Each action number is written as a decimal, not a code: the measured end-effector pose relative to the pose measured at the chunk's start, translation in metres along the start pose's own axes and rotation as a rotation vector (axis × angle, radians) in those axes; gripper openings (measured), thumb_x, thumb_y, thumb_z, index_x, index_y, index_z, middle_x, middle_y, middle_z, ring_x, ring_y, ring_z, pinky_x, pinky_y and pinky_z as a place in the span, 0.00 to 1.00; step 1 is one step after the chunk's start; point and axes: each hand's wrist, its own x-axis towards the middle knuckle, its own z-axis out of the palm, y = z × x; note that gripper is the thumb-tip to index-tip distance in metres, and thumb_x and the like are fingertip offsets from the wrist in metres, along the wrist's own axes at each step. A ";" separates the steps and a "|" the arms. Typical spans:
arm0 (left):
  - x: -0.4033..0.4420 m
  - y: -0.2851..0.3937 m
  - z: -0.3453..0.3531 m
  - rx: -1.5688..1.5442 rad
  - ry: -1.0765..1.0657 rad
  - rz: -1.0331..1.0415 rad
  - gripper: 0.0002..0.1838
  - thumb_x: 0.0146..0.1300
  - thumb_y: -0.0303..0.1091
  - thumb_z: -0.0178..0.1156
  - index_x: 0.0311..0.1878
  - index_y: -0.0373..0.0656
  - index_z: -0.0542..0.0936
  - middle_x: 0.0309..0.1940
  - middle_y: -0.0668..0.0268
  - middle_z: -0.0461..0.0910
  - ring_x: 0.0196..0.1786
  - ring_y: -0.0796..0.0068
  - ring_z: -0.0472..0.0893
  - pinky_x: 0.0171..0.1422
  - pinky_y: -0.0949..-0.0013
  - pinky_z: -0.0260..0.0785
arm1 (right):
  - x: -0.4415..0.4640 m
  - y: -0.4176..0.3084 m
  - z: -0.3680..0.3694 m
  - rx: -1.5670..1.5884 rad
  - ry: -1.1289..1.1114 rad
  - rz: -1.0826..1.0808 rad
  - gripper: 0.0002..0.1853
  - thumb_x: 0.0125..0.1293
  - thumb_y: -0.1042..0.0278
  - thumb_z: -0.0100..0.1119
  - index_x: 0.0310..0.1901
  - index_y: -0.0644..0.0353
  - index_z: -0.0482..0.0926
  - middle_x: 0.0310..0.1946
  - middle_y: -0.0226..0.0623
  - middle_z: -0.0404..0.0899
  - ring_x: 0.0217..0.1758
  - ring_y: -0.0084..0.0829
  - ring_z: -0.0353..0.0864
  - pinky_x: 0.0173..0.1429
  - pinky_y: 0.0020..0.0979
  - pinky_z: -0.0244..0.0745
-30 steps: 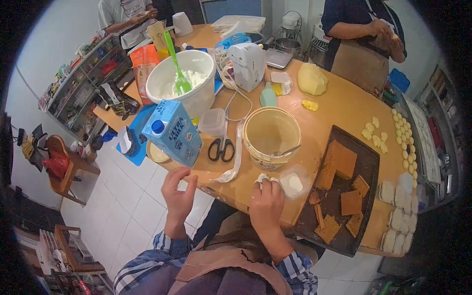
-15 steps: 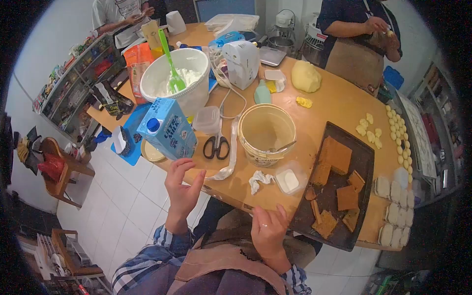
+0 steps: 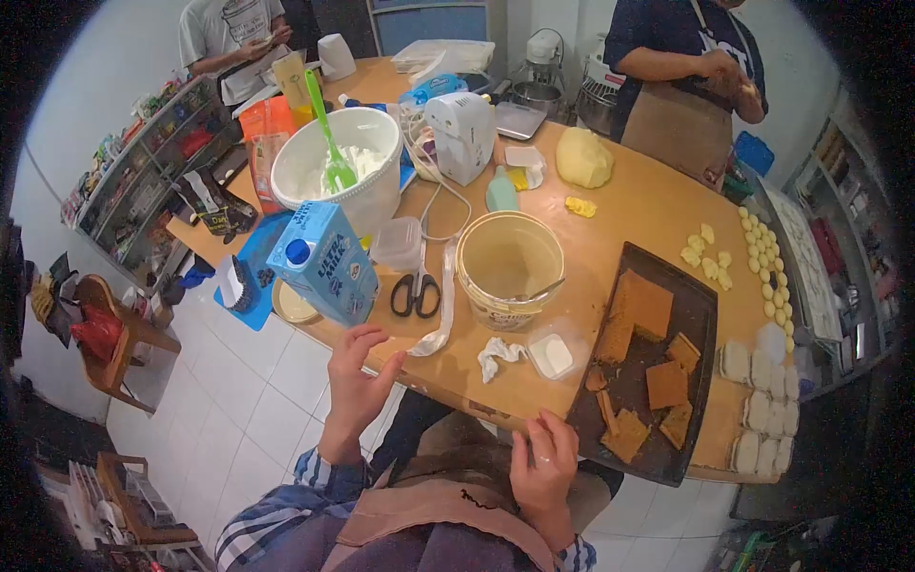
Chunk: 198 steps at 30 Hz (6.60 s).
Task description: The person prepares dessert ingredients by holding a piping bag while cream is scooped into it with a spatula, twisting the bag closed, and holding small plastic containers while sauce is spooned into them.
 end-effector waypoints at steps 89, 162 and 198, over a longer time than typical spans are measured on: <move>0.073 0.058 0.119 -1.259 -0.259 -0.789 0.14 0.62 0.43 0.60 0.41 0.44 0.70 0.44 0.68 0.69 0.44 0.77 0.69 0.47 0.62 0.67 | 0.186 -0.023 -0.054 -0.261 0.188 -0.148 0.20 0.52 0.68 0.64 0.46 0.67 0.74 0.42 0.50 0.73 0.45 0.48 0.73 0.49 0.40 0.70; -0.033 0.023 0.022 -1.353 -0.590 -0.550 0.36 0.47 0.28 0.71 0.60 0.35 0.64 0.51 0.62 0.73 0.53 0.74 0.74 0.59 0.70 0.66 | 0.033 -0.028 0.030 1.054 -0.298 0.296 0.50 0.38 0.72 0.78 0.63 0.71 0.56 0.57 0.46 0.66 0.61 0.36 0.68 0.63 0.37 0.67; -0.027 0.017 0.003 -1.237 -0.602 -0.617 0.41 0.40 0.38 0.77 0.58 0.35 0.68 0.51 0.63 0.74 0.53 0.73 0.75 0.58 0.69 0.67 | 0.038 -0.029 0.032 1.150 -0.455 0.303 0.49 0.39 0.76 0.74 0.64 0.67 0.54 0.57 0.44 0.66 0.62 0.36 0.66 0.65 0.41 0.63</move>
